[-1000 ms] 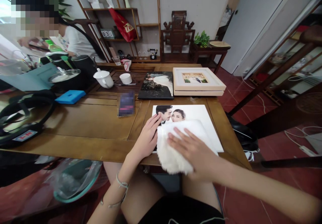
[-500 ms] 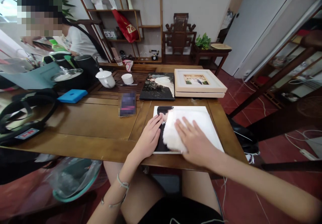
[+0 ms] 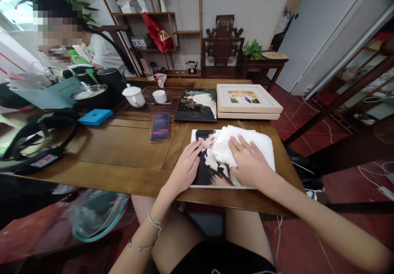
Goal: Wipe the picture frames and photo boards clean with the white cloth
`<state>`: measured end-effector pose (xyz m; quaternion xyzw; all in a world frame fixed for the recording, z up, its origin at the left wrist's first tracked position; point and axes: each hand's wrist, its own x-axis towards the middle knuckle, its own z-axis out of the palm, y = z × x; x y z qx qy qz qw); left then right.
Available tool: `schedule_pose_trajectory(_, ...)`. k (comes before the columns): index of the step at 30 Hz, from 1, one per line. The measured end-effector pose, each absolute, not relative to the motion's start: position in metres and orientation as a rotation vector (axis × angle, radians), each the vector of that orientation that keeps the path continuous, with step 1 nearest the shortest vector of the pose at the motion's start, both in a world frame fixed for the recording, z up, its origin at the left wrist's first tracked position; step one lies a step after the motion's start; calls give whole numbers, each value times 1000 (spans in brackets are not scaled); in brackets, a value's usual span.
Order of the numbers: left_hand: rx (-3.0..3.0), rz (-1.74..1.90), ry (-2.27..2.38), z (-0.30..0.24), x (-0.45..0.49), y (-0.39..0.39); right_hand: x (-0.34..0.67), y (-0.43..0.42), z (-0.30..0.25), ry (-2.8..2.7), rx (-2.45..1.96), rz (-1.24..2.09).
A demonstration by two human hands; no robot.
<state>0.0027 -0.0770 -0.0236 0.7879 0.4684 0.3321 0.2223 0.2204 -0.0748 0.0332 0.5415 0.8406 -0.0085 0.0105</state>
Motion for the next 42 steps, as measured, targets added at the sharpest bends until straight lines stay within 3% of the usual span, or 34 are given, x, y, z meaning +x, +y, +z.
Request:
schedule_pose_trajectory(4, 2131, 915, 1295, -23, 2, -77, 197, -95, 30, 2683, 1557, 169)
schedule_pose_trajectory(12, 2097, 889, 1318, -19, 2, -78, 167, -161, 18, 3093, 834, 726)
schedule_pose_trajectory(15, 2127, 872, 1325, -18, 3, -79, 186, -161, 26, 3184, 682, 500)
schedule_pose_trajectory(19, 2193, 854, 1327, -19, 4, -81, 229, -136, 37, 3107, 873, 1)
schedule_pose_trajectory(25, 2208, 845, 1336, -22, 3, -82, 278, -68, 30, 3046, 1431, -134)
schedule_pose_trajectory(29, 2220, 847, 1331, -22, 3, -81, 265, -32, 29, 3097, 1705, -335)
schedule_pose_trajectory(34, 2236, 848, 1346, -25, 2, -80, 205, -8, 31, 3195, 1496, -665)
schedule_pose_trajectory(42, 2252, 870, 1356, -25, 2, -80, 190, -5, 35, 3135, 1430, -507)
